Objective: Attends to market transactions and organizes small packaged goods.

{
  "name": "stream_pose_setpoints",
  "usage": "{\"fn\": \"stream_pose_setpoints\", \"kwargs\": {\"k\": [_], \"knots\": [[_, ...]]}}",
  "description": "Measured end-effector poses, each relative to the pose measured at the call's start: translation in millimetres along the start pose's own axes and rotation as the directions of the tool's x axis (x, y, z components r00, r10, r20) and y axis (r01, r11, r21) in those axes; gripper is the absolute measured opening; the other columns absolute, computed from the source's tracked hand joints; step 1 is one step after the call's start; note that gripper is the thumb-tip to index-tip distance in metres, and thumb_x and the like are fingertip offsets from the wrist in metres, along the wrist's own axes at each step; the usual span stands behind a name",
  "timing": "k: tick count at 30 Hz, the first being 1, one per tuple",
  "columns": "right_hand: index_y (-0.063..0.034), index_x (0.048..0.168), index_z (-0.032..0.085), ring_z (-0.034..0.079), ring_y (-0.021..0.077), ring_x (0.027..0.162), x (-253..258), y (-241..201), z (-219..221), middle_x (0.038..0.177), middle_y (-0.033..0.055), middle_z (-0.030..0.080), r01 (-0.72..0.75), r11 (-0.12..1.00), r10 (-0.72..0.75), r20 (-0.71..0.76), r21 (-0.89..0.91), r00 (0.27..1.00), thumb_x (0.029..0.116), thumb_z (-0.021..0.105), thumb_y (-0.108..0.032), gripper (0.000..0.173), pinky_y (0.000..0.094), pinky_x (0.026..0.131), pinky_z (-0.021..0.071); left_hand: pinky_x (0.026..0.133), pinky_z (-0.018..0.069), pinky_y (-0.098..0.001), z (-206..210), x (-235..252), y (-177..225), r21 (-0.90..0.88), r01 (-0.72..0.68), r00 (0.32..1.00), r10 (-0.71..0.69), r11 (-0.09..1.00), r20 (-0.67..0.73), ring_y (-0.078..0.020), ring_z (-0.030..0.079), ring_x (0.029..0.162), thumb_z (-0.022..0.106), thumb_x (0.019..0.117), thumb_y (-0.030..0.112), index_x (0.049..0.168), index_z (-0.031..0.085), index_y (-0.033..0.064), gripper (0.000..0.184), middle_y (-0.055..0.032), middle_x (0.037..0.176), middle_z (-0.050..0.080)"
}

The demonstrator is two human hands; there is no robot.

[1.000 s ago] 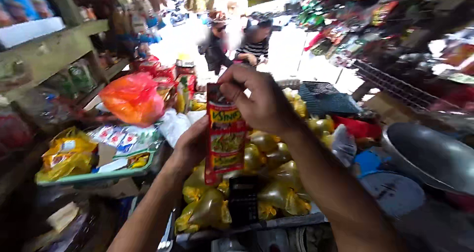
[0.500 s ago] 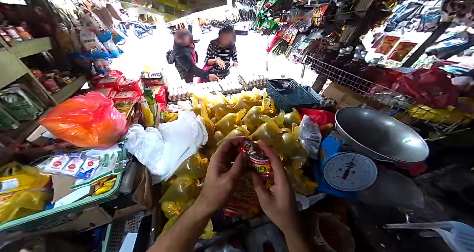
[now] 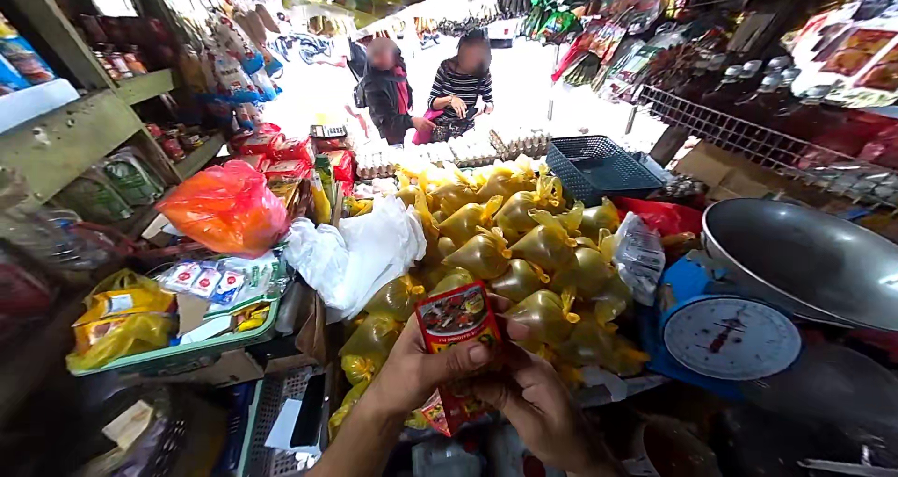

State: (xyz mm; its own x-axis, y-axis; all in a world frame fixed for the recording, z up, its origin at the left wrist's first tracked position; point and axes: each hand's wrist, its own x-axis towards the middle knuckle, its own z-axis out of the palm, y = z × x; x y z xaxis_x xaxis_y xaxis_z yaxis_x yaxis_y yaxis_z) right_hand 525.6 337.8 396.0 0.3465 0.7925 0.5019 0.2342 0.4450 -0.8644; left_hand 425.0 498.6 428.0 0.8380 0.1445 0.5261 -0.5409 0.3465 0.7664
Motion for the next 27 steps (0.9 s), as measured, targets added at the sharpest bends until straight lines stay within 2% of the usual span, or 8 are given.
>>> {"fn": "stream_pose_setpoints", "kwargs": {"k": [2, 6, 10, 13, 16, 19, 23, 27], "knots": [[0.0003, 0.128, 0.065, 0.073, 0.0132, 0.103, -0.4, 1.3, 0.5, 0.113, 0.0056, 0.075, -0.004, 0.994, 0.002, -0.014, -0.107, 1.000, 0.0994, 0.065, -0.008, 0.030, 0.0316, 0.093, 0.0627, 0.105, 0.0537, -0.0531, 5.0, -6.6, -0.3, 0.104, -0.035, 0.995, 0.043, 0.994, -0.085, -0.0386, 0.067, 0.115, 0.063, 0.1004, 0.006, 0.138, 0.053, -0.0087, 0.042, -0.0282, 0.124, 0.067], [-0.0068, 0.120, 0.071, 0.073, 0.0054, 0.096, -2.2, 2.6, 5.0, 0.105, -0.0017, 0.076, -0.047, 0.912, -0.015, -0.148, -0.407, 0.989, 0.0979, 0.064, -0.011, 0.023, 0.0252, 0.085, 0.0634, 0.106, 0.0539, -0.0544, 7.3, -15.2, -2.6, 0.277, -0.071, 0.974, 0.127, 0.958, -0.189, -0.0407, 0.067, 0.117, 0.060, 0.1016, 0.003, 0.135, 0.053, -0.0117, 0.037, -0.0283, 0.125, 0.067], [-0.0048, 0.123, 0.073, 0.070, 0.0141, 0.116, -5.8, 1.4, 11.5, 0.130, 0.0064, 0.071, -0.002, 0.865, -0.114, -0.199, -0.501, 0.973, 0.0990, 0.066, -0.012, 0.026, 0.0291, 0.096, 0.0620, 0.099, 0.0583, -0.0452, 0.1, -24.4, 0.9, 0.407, -0.062, 0.961, 0.165, 0.911, -0.223, -0.0300, 0.071, 0.109, 0.066, 0.0983, 0.005, 0.130, 0.061, -0.0089, 0.035, -0.0217, 0.119, 0.071], [-0.0059, 0.112, 0.077, 0.070, 0.0187, 0.115, -7.9, -1.9, 13.9, 0.126, 0.0096, 0.072, 0.047, 0.839, -0.197, -0.221, -0.542, 0.955, 0.0991, 0.064, -0.008, 0.019, 0.0317, 0.095, 0.0625, 0.092, 0.0616, -0.0422, -1.1, -28.8, 3.9, 0.468, -0.048, 0.945, 0.191, 0.882, -0.264, -0.0273, 0.072, 0.101, 0.074, 0.0930, 0.006, 0.123, 0.064, -0.0079, 0.035, -0.0201, 0.114, 0.072], [-0.0059, 0.107, 0.076, 0.072, 0.0105, 0.099, -11.7, -7.5, 10.1, 0.110, 0.0038, 0.074, 0.016, 0.891, -0.111, -0.182, -0.455, 0.977, 0.0956, 0.069, -0.012, 0.014, 0.0256, 0.082, 0.0639, 0.087, 0.0621, -0.0367, 2.4, -31.3, 4.0, 0.476, -0.041, 0.945, 0.189, 0.878, -0.267, -0.0212, 0.072, 0.097, 0.074, 0.0929, 0.009, 0.121, 0.065, -0.0032, 0.032, -0.0145, 0.110, 0.072], [-0.0022, 0.119, 0.069, 0.073, 0.0092, 0.096, -12.1, -10.9, 6.4, 0.105, 0.0027, 0.075, -0.078, 0.975, 0.071, -0.045, -0.209, 0.996, 0.0965, 0.072, -0.017, 0.028, 0.0279, 0.084, 0.0641, 0.088, 0.0610, -0.0349, 6.9, -29.8, 0.5, 0.493, -0.064, 0.952, 0.201, 0.868, -0.231, -0.0191, 0.070, 0.099, 0.071, 0.0935, 0.007, 0.120, 0.065, -0.0011, 0.028, -0.0116, 0.111, 0.071], [0.0002, 0.114, 0.069, 0.071, 0.0058, 0.089, -15.2, -7.2, 13.3, 0.097, 0.0030, 0.073, -0.050, 0.996, 0.045, -0.061, -0.075, 0.997, 0.1039, 0.060, -0.013, 0.018, 0.0224, 0.080, 0.0609, 0.089, 0.0609, -0.0389, 13.3, -27.9, -11.2, 0.439, -0.072, 0.941, 0.207, 0.896, -0.268, -0.0239, 0.071, 0.097, 0.077, 0.0920, 0.014, 0.115, 0.067, -0.0040, 0.030, -0.0158, 0.106, 0.072], [0.0014, 0.111, 0.070, 0.072, 0.0083, 0.090, -17.8, -1.6, 12.3, 0.097, 0.0051, 0.074, -0.042, 0.998, 0.036, -0.112, -0.055, 0.993, 0.1037, 0.058, -0.007, 0.017, 0.0249, 0.083, 0.0616, 0.085, 0.0615, -0.0394, 16.5, -24.3, -21.1, 0.435, -0.083, 0.927, 0.230, 0.897, -0.298, -0.0257, 0.071, 0.091, 0.073, 0.0951, 0.014, 0.106, 0.070, -0.0048, 0.022, -0.0182, 0.099, 0.072]]}}
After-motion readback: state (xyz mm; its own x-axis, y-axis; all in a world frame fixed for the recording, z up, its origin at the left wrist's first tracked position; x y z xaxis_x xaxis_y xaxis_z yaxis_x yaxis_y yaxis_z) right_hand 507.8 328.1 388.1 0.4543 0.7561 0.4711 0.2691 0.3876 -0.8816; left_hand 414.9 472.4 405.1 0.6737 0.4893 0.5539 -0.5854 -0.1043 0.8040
